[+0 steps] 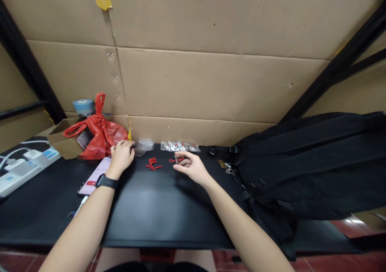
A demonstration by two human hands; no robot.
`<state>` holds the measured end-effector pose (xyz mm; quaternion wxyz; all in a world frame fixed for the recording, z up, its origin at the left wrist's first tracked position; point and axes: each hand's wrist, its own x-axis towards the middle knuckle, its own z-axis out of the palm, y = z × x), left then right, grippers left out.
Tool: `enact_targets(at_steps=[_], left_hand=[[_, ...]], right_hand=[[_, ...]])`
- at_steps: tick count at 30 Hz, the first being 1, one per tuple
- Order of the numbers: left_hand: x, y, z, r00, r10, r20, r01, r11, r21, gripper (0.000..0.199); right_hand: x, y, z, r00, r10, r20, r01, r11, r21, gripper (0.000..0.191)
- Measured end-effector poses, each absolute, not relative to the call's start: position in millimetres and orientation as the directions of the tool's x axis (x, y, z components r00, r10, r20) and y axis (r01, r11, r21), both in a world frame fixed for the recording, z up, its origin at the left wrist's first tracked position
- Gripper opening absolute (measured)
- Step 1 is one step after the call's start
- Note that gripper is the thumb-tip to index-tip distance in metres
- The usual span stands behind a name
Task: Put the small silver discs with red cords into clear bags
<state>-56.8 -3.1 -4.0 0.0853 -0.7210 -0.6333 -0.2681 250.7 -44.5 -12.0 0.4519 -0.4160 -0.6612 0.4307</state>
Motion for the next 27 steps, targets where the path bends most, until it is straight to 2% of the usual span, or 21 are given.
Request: enact_targets(at_steps=[4,8,11,15,18,21,24,27], left_hand=[[-62.7,-7.6,11.5,0.04,0.808,0.588,0.923,-0.255,0.288,0.028],[-49.3,-18.3,22.3,-0.017,0.735,0.678,0.81,-0.387,0.44,0.021],[-20.0,-30.7,20.8,0.045,0.756,0.653,0.71,-0.484,0.512,0.019],[26.8,-46.1,3.6,0.385,0.746,0.543,0.592,-0.651,0.475,0.027],[51.1,-54.1,-12.0,0.551,0.706,0.446,0.531,-0.708,0.465,0.029],[61.3,-59.7,-20.0,0.621,0.708,0.336,0.576,-0.703,0.416,0.024],[62.7,-64.0,-19.0,0.619,0.737,0.27,0.67,-0.675,0.308,0.039],[62.2,-68.2,-14.8,0.608,0.749,0.262,0.716,-0.66,0.226,0.054]], right_hand=[[256.2,-42.4,-8.5,-0.209,0.945,0.252,0.14,0.283,-0.949,0.052],[262.4,-41.5,-0.8,-0.169,0.947,0.275,0.127,0.297,-0.946,0.052],[267.7,-41.4,6.4,-0.14,0.946,0.294,0.127,0.311,-0.942,0.053],[276.8,-40.3,11.7,-0.106,0.947,0.305,0.15,0.318,-0.936,0.057],[284.0,-39.4,11.3,-0.152,0.936,0.316,0.223,0.344,-0.912,0.056],[288.7,-40.6,11.1,-0.278,0.903,0.327,0.331,0.409,-0.85,0.051],[290.3,-44.7,14.4,-0.421,0.854,0.306,0.461,0.492,-0.739,0.044],[290.4,-51.0,20.2,-0.544,0.814,0.204,0.575,0.539,-0.615,0.041]])
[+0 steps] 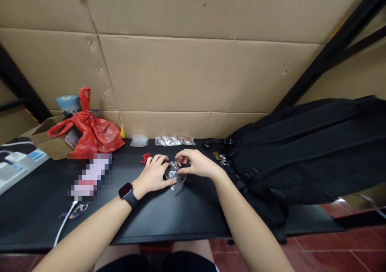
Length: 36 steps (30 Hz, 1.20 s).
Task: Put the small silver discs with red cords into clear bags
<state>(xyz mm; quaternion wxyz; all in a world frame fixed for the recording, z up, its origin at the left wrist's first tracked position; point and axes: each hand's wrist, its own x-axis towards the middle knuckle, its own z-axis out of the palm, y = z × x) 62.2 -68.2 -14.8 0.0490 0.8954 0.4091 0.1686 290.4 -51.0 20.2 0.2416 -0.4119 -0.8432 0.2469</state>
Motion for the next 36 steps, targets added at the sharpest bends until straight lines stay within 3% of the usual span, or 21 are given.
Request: enact_targets(at_steps=[6,10,16,19,24,36], left_hand=[[66.0,-75.2,-15.3,0.59,0.763,0.264,0.753,-0.638,0.163,0.072],[68.4,-75.8,-19.5,0.559,0.784,0.271,0.779,-0.608,0.15,0.066],[68.1,-78.2,-15.4,0.614,0.728,0.305,0.741,-0.665,0.095,0.052],[62.5,-81.3,-11.9,0.685,0.686,0.245,0.689,-0.719,0.09,0.04],[49.1,-84.1,-11.4,0.77,0.631,0.093,0.618,-0.774,0.137,0.042],[51.3,-84.2,-11.2,0.768,0.641,0.014,0.631,-0.76,0.157,0.052]], right_hand=[[292.7,-62.1,21.1,-0.604,0.797,0.004,0.727,0.553,-0.407,0.036],[292.3,-65.1,15.3,-0.504,0.858,-0.096,0.838,0.459,-0.295,0.038],[286.2,-64.5,16.6,-0.415,0.878,-0.237,0.9,0.358,-0.251,0.05],[285.7,-63.5,18.4,-0.396,0.882,-0.254,0.908,0.337,-0.248,0.049],[288.2,-64.4,20.7,-0.376,0.903,-0.208,0.915,0.326,-0.238,0.05],[284.7,-62.9,19.9,-0.425,0.896,-0.127,0.885,0.382,-0.267,0.049]])
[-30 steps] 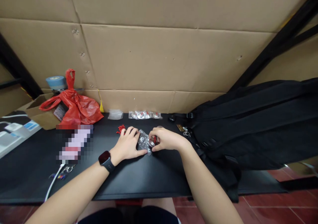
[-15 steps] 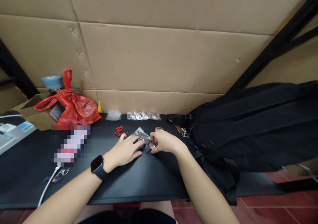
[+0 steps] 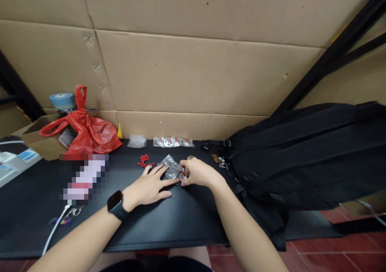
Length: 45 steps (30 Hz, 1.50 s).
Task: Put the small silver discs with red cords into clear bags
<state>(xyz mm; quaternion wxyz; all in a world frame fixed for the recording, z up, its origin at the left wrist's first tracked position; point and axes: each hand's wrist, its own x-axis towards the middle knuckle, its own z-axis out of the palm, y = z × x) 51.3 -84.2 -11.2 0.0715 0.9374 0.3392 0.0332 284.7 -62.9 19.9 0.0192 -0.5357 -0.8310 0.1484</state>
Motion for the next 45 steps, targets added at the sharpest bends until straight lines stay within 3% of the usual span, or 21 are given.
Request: enact_targets(at_steps=[7,15,23,33,41,45], left_hand=[[51.7,-82.7,-11.3,0.772,0.636,0.016,0.623,-0.761,0.181,0.051],[51.7,-83.4,-8.2,0.772,0.635,-0.016,0.624,-0.754,0.205,0.05],[50.0,-81.2,-9.0,0.772,0.636,-0.008,0.62,-0.749,0.233,0.051],[44.5,-75.3,-10.5,0.739,0.666,0.096,0.628,-0.734,0.259,0.035],[51.1,-73.6,-11.8,0.646,0.729,0.226,0.687,-0.685,0.242,0.017],[53.5,-71.7,-12.0,0.591,0.758,0.275,0.733,-0.647,0.208,0.025]], right_hand=[[281.5,-58.3,17.3,-0.46,0.888,-0.028,0.848,0.43,-0.309,0.037],[281.4,-52.9,9.6,-0.53,0.846,0.062,0.773,0.512,-0.376,0.041],[270.6,-49.7,3.1,-0.477,0.869,0.129,0.814,0.493,-0.309,0.04],[262.0,-43.3,-5.8,-0.453,0.872,0.183,0.82,0.489,-0.298,0.02],[261.8,-39.8,-10.7,-0.463,0.865,0.192,0.801,0.502,-0.326,0.02],[266.8,-39.3,-10.7,-0.523,0.829,0.199,0.734,0.556,-0.39,0.025]])
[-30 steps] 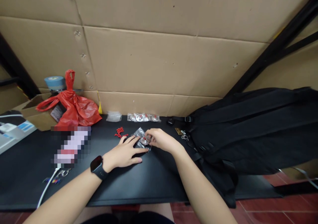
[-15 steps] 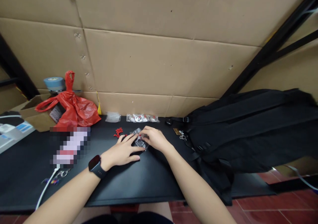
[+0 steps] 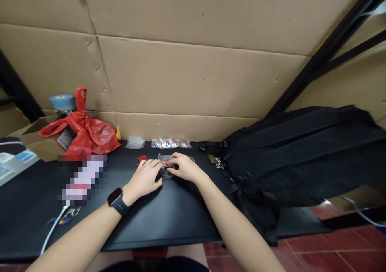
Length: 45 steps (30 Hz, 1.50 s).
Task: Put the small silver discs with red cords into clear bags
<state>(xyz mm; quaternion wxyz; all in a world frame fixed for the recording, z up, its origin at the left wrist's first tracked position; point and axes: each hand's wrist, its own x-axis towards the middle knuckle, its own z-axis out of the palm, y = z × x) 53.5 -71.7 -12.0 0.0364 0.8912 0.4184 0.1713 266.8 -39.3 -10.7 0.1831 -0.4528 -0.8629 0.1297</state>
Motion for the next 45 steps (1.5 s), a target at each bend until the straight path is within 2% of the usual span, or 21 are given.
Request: enact_targets(at_steps=[7,11,15,18,19,21,23,25,30,33,38,40,43,45], left_hand=[[53.3,-66.8,-11.9,0.523,0.789,0.324,0.758,-0.604,0.247,0.042],[53.8,-65.2,-14.7,0.562,0.753,0.342,0.712,-0.651,0.264,0.048],[53.7,-61.4,-19.8,0.592,0.735,0.331,0.697,-0.673,0.248,0.051],[52.9,-58.3,-19.7,0.577,0.75,0.325,0.713,-0.656,0.247,0.034],[52.6,-57.6,-18.9,0.574,0.753,0.323,0.715,-0.652,0.252,0.024],[52.2,-56.7,-17.2,0.562,0.763,0.319,0.714,-0.642,0.278,0.012],[51.8,-56.4,-16.5,0.533,0.783,0.32,0.712,-0.62,0.33,0.014],[51.5,-56.1,-16.8,0.489,0.808,0.329,0.709,-0.588,0.391,0.016],[52.6,-54.0,-18.6,0.382,0.858,0.343,0.674,-0.513,0.532,0.014],[55.9,-50.8,-19.9,0.359,0.863,0.355,0.624,-0.505,0.596,0.011],[58.7,-45.7,-21.8,0.281,0.887,0.367,0.69,-0.453,0.565,0.02],[55.3,-44.4,-23.0,0.308,0.88,0.361,0.683,-0.469,0.56,0.03],[46.7,-42.9,-26.4,0.398,0.847,0.354,0.627,-0.532,0.569,0.06],[41.9,-41.8,-29.2,0.443,0.828,0.344,0.601,-0.559,0.572,0.063]], right_hand=[[272.8,-42.2,-7.2,-0.548,0.811,0.206,0.695,0.578,-0.429,0.031],[273.1,-43.3,-5.6,-0.574,0.795,0.197,0.665,0.592,-0.455,0.036],[276.1,-42.5,-4.2,-0.64,0.75,0.168,0.596,0.623,-0.507,0.06],[279.1,-40.7,-3.5,-0.655,0.74,0.15,0.582,0.621,-0.525,0.078],[279.7,-39.9,-3.6,-0.651,0.745,0.145,0.591,0.617,-0.52,0.075],[279.8,-38.3,-4.4,-0.633,0.761,0.145,0.618,0.609,-0.497,0.054],[279.0,-37.2,-5.2,-0.612,0.774,0.164,0.64,0.606,-0.472,0.025],[278.2,-36.7,-5.5,-0.594,0.784,0.18,0.644,0.598,-0.477,0.008],[276.7,-35.4,-6.0,-0.52,0.849,0.095,0.654,0.467,-0.596,0.014],[272.8,-32.7,-9.4,-0.442,0.894,0.078,0.703,0.399,-0.589,0.02],[264.6,-28.5,-17.7,-0.388,0.916,0.104,0.711,0.37,-0.598,0.018],[264.2,-28.5,-18.4,-0.401,0.908,0.121,0.691,0.387,-0.611,0.017],[268.1,-30.4,-15.6,-0.393,0.913,0.112,0.685,0.372,-0.627,0.018],[272.9,-31.7,-13.5,-0.421,0.902,0.096,0.67,0.381,-0.638,0.015]])
